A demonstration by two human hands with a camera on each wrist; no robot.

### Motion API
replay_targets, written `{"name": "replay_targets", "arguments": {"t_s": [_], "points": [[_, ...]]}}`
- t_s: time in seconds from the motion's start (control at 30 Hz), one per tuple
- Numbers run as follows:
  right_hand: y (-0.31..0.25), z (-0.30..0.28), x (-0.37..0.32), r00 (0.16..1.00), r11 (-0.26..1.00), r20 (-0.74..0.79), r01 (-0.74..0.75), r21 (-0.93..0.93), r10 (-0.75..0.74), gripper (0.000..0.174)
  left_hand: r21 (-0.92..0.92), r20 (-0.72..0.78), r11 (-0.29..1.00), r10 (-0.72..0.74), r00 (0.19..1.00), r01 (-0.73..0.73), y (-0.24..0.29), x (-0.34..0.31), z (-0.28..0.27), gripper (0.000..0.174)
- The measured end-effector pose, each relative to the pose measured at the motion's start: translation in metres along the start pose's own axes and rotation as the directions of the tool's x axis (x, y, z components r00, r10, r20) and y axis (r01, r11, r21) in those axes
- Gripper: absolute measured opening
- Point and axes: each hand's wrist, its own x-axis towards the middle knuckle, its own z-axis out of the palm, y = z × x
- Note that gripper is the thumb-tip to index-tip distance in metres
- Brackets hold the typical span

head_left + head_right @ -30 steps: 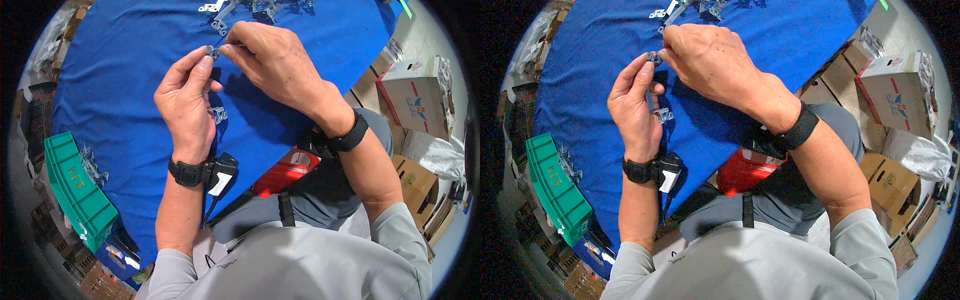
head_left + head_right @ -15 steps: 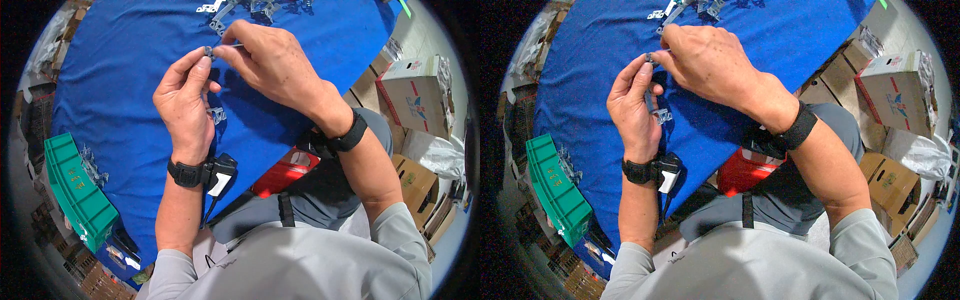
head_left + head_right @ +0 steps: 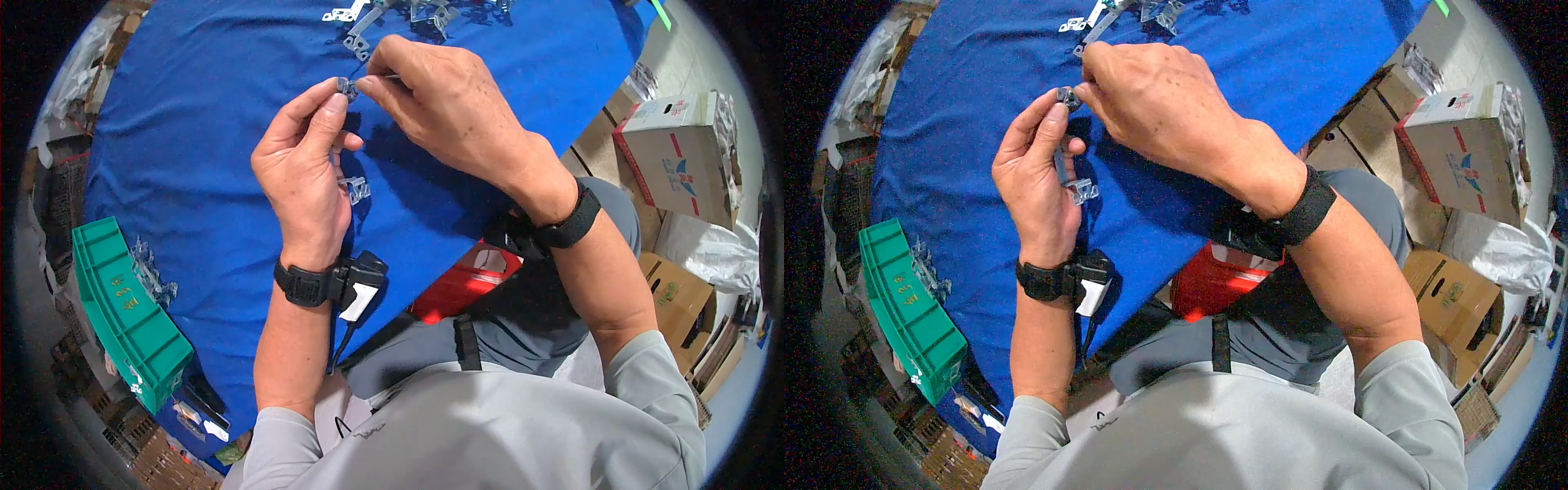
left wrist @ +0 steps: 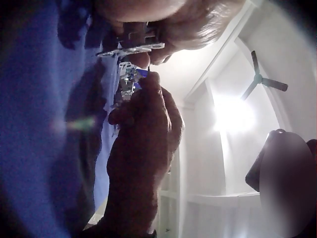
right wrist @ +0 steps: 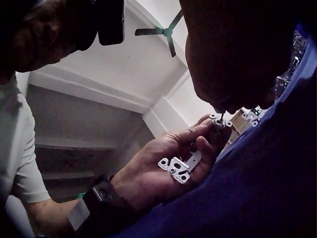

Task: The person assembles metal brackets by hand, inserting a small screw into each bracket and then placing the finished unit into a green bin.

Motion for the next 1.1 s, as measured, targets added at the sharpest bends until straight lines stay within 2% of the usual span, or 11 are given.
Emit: {"name": "replay_targets", "arguments": {"t_s": [0.17,0.23,0.27,0.37,0.43,0.67,0.73,0.83,0.93,1.07,1.1], "points": [[-0.002,-0.002,0.0,0.997,0.99,0.076,-0.02,-0.137,0.031,0.02,-0.009,0.035,1.0,0.002,0.999,-0.002,-0.002,0.001,-0.002,0.018],[-0.003,0.002,0.001,0.999,0.996,-0.041,-0.028,0.08,0.032,0.022,-0.013,0.029,1.0,-0.001,1.0,0.002,-0.002,0.0,-0.002,0.018],[-0.001,0.002,0.001,0.999,0.996,-0.04,-0.027,0.08,0.03,0.022,-0.016,0.022,1.0,-0.005,1.0,0.005,-0.002,0.001,-0.002,0.018],[0.004,0.0,0.001,0.999,0.999,0.01,0.038,0.017,-0.038,0.027,0.008,0.026,1.0,-0.004,1.0,0.004,0.0,0.0,0.0,0.018],[-0.001,-0.005,0.001,0.991,0.992,0.132,-0.019,-0.128,0.036,0.025,0.011,0.029,1.0,-0.004,1.0,0.004,0.0,0.0,0.0,0.018],[0.0,-0.001,0.001,1.0,1.0,0.026,0.003,-0.011,-0.003,0.031,0.008,0.03,1.0,0.004,1.0,-0.005,0.0,0.0,-0.001,0.019],[-0.004,-0.006,0.003,0.991,0.992,0.129,-0.028,-0.124,0.044,0.028,0.0,0.037,1.0,-0.001,0.999,0.001,-0.001,0.0,0.0,0.019],[-0.004,-0.004,0.002,0.989,0.981,0.139,-0.032,-0.194,0.06,0.027,-0.008,0.044,1.0,-0.006,0.999,0.007,-0.001,0.0,-0.001,0.018],[0.002,0.003,0.001,0.999,0.998,0.002,0.036,-0.056,-0.036,0.026,-0.012,0.041,1.0,-0.003,0.999,0.003,-0.001,0.0,-0.001,0.018],[0.0,-0.001,0.003,0.999,1.0,-0.016,0.029,0.006,-0.029,0.029,-0.028,0.036,1.0,0.01,0.999,-0.009,-0.002,0.001,-0.001,0.018],[-0.004,-0.008,0.004,0.997,0.999,0.071,-0.023,-0.044,0.026,0.028,-0.028,0.037,1.0,0.01,0.999,-0.009,-0.002,0.001,-0.001,0.018]]}}
